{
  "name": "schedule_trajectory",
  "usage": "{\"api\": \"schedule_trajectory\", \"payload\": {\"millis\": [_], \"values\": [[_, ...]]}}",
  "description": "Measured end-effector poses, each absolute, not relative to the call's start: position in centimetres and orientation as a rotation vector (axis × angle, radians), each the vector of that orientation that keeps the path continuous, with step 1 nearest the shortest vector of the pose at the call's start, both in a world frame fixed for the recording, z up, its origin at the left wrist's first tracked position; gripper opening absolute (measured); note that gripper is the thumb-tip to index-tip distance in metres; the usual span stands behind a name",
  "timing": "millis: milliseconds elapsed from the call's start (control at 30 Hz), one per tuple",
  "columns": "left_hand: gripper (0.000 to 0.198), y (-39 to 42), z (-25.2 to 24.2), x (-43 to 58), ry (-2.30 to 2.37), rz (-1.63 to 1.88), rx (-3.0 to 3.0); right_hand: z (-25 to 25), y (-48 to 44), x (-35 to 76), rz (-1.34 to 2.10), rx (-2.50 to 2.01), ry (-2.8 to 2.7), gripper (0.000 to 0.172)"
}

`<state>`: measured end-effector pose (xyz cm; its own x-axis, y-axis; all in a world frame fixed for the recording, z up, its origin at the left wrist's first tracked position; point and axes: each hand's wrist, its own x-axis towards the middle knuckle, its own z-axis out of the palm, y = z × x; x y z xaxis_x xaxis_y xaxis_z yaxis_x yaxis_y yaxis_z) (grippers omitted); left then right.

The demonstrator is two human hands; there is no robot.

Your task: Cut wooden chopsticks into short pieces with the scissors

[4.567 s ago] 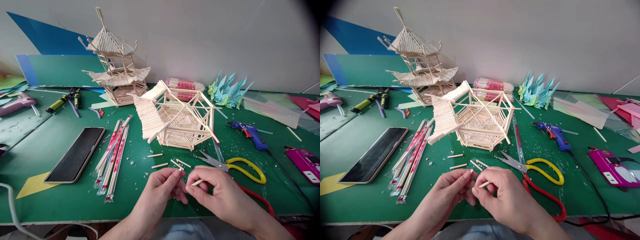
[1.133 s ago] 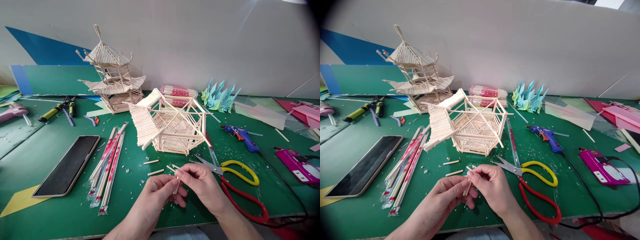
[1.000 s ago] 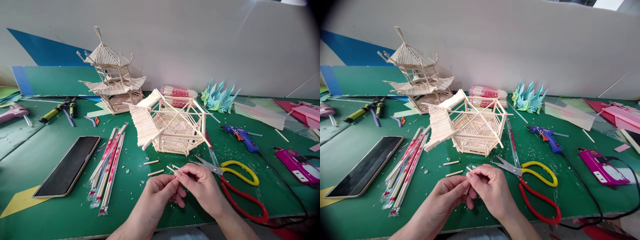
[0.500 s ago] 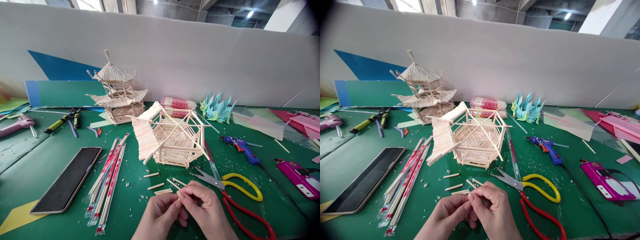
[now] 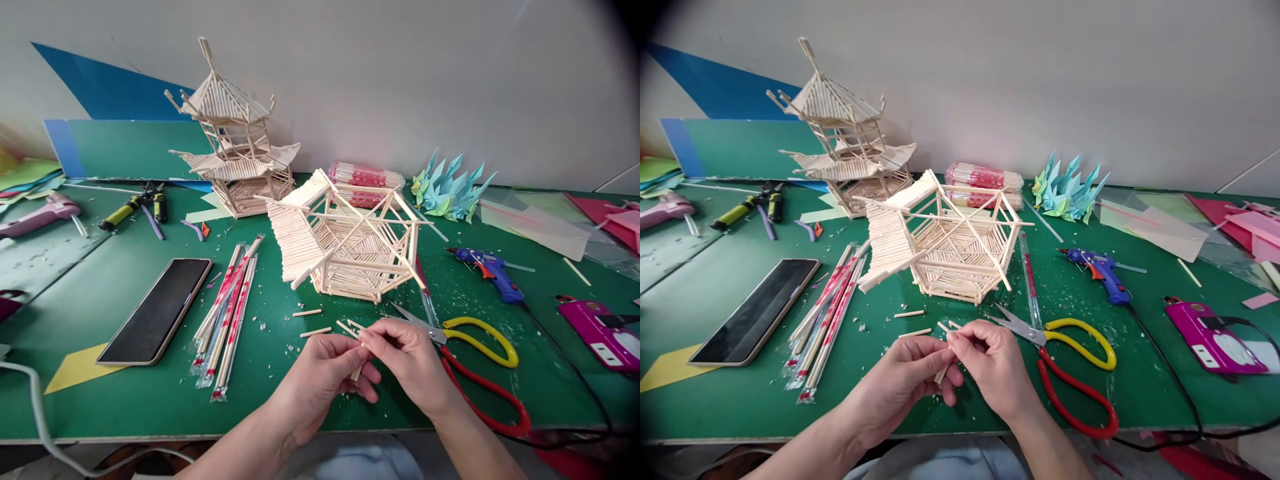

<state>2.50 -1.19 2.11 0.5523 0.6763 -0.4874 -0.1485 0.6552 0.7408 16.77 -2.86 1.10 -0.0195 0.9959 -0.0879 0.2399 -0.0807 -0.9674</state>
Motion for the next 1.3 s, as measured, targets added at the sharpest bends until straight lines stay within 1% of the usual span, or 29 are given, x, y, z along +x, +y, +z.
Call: {"api": "schedule_trajectory", "payload": {"millis": [167,233,333,467,533,633,700,767,933,1033,1133,1200,1300], "values": [[0.021,-1.2,2.0,2.6,0.828,0.570,0.726,1.5,-3.0,16.7,1.164,-1.422,-1.376,0.026],[0.020,-1.2,2.1,2.7,0.852,0.580,0.733,1.9,-3.1,16.9,1.159,-1.428,-1.364,0.024],[0.019,-1.2,2.1,2.6,0.910,0.595,0.755,2.1,-3.9,18.3,1.068,-1.537,-1.339,0.025],[0.025,-1.1,2.2,2.4,0.947,0.592,0.887,1.1,-6.3,22.5,0.739,-1.795,-1.432,0.031],[0.027,-1.1,2.4,2.2,0.978,0.597,0.997,0.1,-7.8,25.2,0.484,-1.943,-1.511,0.030],[0.026,-1.1,2.6,1.7,1.033,0.653,1.156,-1.3,-9.6,28.4,0.197,-2.184,-1.658,0.035],[0.022,-1.0,2.5,1.4,1.058,0.698,1.213,-1.7,-9.9,29.8,0.087,-2.257,-1.774,0.036],[0.018,-1.1,2.4,1.1,1.050,0.733,1.255,-1.7,-9.5,30.6,0.048,-2.277,-1.882,0.033],[0.015,-1.4,2.2,0.5,1.050,0.829,1.391,-0.6,-7.8,31.5,0.089,-2.231,-2.167,0.017],[0.018,-1.5,2.2,0.1,1.091,0.839,1.418,-0.6,-8.3,32.3,0.185,-2.210,-2.208,0.012],[0.020,-1.6,2.1,-0.1,1.112,0.834,1.419,-1.4,-10.0,32.8,0.333,-2.204,-2.085,0.016],[0.021,-1.7,2.1,-0.2,1.121,0.818,1.400,-1.8,-11.5,32.4,0.476,-2.171,-1.942,0.024],[0.021,-1.7,2.1,-0.2,1.146,0.779,1.390,-1.6,-13.0,30.1,0.781,-2.079,-1.629,0.036]]}}
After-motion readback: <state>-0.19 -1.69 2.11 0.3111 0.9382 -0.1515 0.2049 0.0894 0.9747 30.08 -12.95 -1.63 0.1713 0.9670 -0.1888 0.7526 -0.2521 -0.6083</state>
